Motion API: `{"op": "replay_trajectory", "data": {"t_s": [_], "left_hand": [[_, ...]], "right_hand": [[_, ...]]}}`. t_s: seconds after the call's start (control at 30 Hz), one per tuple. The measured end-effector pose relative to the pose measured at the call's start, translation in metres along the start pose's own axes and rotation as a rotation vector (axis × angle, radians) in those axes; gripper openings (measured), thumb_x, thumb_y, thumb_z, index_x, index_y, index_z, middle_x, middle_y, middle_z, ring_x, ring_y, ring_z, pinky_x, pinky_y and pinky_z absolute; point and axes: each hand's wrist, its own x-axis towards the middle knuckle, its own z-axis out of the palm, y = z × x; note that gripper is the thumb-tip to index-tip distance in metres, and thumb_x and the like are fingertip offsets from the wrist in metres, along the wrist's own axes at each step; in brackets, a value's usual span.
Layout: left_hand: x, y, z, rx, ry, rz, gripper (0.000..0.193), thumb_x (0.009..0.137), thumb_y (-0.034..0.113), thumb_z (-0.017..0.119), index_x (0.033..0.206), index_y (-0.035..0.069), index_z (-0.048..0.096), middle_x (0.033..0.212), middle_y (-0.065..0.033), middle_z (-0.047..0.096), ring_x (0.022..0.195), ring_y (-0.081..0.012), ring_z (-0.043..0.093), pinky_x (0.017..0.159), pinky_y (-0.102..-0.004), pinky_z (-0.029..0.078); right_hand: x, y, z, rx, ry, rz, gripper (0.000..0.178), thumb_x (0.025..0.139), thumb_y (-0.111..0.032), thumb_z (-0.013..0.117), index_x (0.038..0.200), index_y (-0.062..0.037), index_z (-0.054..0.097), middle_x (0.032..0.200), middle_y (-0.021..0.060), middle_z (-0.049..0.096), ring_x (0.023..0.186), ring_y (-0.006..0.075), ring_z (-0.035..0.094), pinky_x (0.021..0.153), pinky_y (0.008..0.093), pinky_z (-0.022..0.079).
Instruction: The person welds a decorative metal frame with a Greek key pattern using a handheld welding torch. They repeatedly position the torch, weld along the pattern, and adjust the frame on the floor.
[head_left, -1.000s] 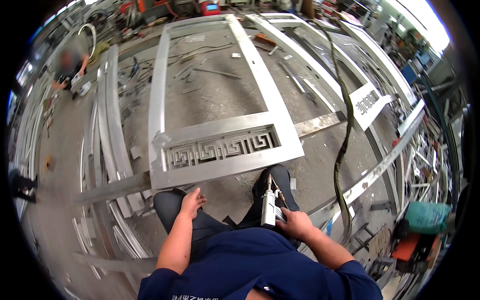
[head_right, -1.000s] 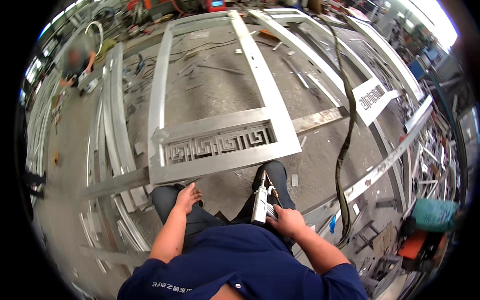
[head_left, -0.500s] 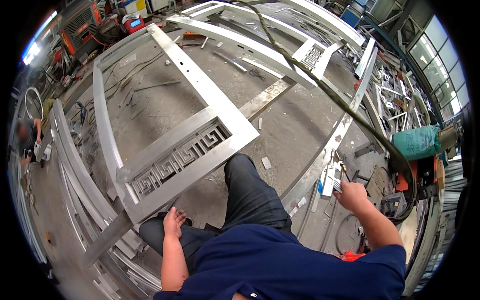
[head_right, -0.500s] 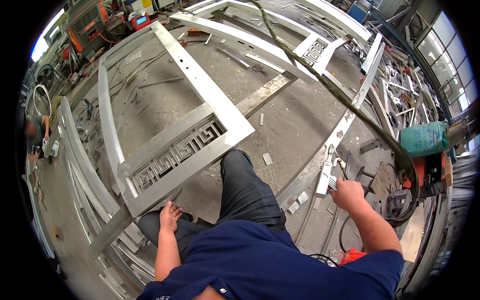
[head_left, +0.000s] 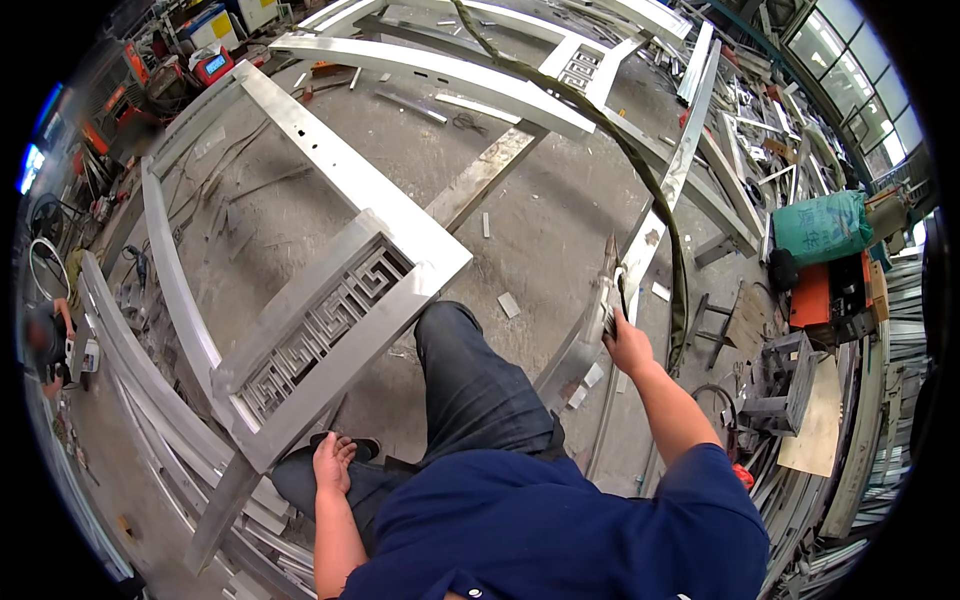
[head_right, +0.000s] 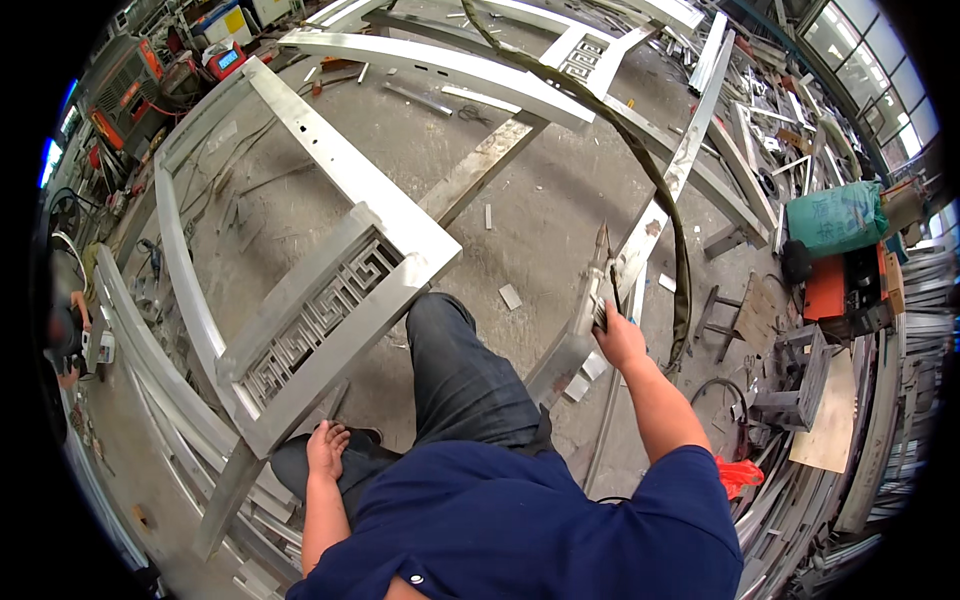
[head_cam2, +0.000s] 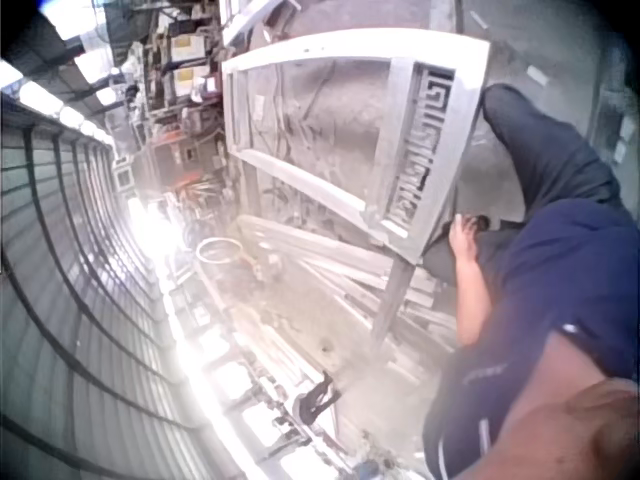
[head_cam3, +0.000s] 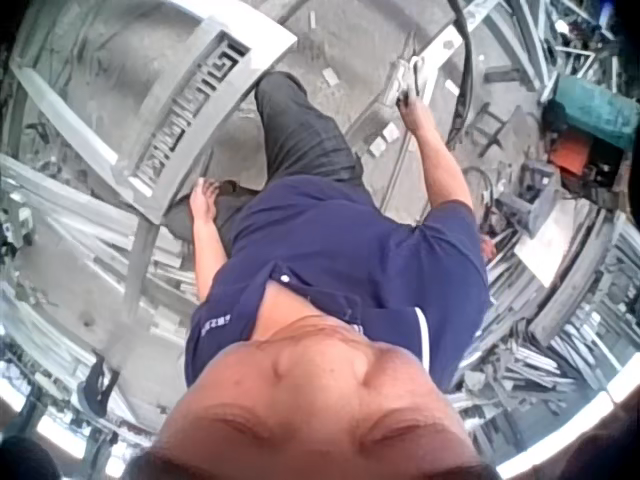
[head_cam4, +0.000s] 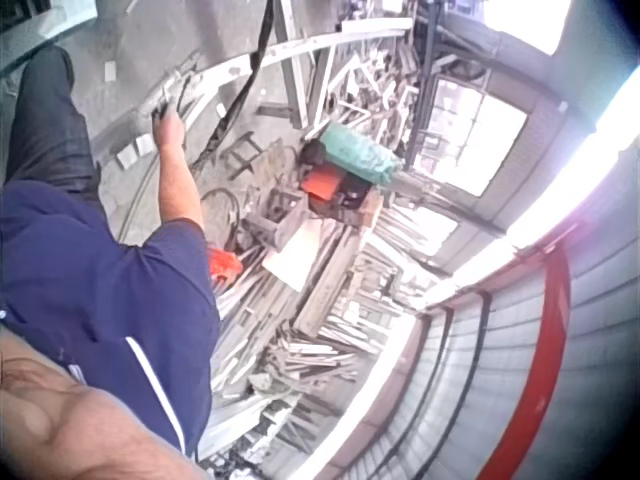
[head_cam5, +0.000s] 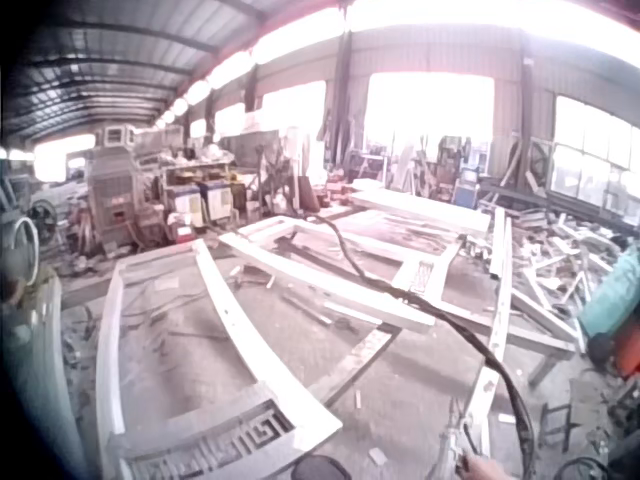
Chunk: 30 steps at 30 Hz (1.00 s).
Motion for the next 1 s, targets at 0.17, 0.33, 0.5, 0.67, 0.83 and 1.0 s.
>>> {"op": "replay_trajectory", "data": {"t_s": [0.17, 0.33, 0.5, 0.67, 0.83, 1.0], "left_hand": [[-0.010, 0.001, 0.008, 0.040, 0.025, 0.003, 0.038, 0.099, 0.035, 0.066, 0.121, 0.004, 0.059, 0.100, -0.0109, 0.070, 0.086, -0.0244, 0.070, 0.080, -0.0362, 0.055], [-0.020, 0.001, 0.012, 0.109, 0.016, 0.022, 0.040, 0.098, 0.033, 0.068, 0.123, 0.003, 0.060, 0.102, -0.0111, 0.070, 0.088, -0.0227, 0.070, 0.081, -0.0339, 0.054], [-0.019, 0.001, 0.014, 0.211, 0.001, 0.027, 0.043, 0.098, 0.033, 0.068, 0.125, 0.000, 0.060, 0.103, -0.0110, 0.070, 0.089, -0.0208, 0.070, 0.082, -0.0329, 0.053], [-0.021, 0.005, 0.017, 0.209, 0.001, 0.049, 0.039, 0.099, 0.033, 0.068, 0.119, 0.000, 0.063, 0.102, -0.0095, 0.069, 0.087, -0.0181, 0.069, 0.080, -0.0302, 0.053], [-0.021, 0.005, 0.028, 0.237, 0.000, 0.055, 0.039, 0.099, 0.032, 0.068, 0.118, -0.001, 0.063, 0.099, -0.0064, 0.068, 0.087, -0.0143, 0.065, 0.081, -0.0295, 0.050], [-0.011, -0.008, 0.018, 0.158, -0.020, 0.044, 0.037, 0.099, 0.031, 0.067, 0.121, 0.001, 0.062, 0.102, -0.0069, 0.069, 0.089, -0.0152, 0.066, 0.081, -0.0301, 0.051]], "right_hand": [[0.054, -0.006, 0.022, 0.015, 0.022, 0.056, 0.061, 0.091, -0.032, 0.070, 0.142, -0.0071, 0.048, 0.101, 0.0245, 0.071, 0.094, 0.0455, 0.068, 0.081, 0.0542, 0.054], [0.085, -0.018, 0.029, -0.144, -0.043, 0.066, 0.058, 0.093, -0.039, 0.069, 0.138, -0.0076, 0.052, 0.099, 0.0205, 0.073, 0.092, 0.0410, 0.071, 0.079, 0.0517, 0.056], [0.109, -0.012, 0.042, -0.192, -0.065, 0.056, 0.033, 0.089, -0.034, 0.070, 0.108, -0.0066, 0.068, 0.098, 0.0207, 0.074, 0.094, 0.0402, 0.071, 0.083, 0.0513, 0.056], [0.106, -0.037, 0.035, -0.181, -0.085, 0.143, 0.034, 0.087, -0.033, 0.072, 0.106, -0.0057, 0.069, 0.104, 0.0212, 0.073, 0.099, 0.0415, 0.069, 0.086, 0.0519, 0.055], [0.098, -0.025, 0.037, -0.175, -0.063, 0.093, 0.036, 0.087, -0.031, 0.074, 0.107, -0.0028, 0.066, 0.106, 0.0235, 0.072, 0.102, 0.0434, 0.068, 0.089, 0.0517, 0.054], [0.093, -0.021, 0.038, -0.117, -0.005, 0.027, 0.039, 0.083, -0.027, 0.076, 0.107, 0.0015, 0.064, 0.103, 0.0260, 0.071, 0.102, 0.0443, 0.067, 0.090, 0.0514, 0.053]]}}
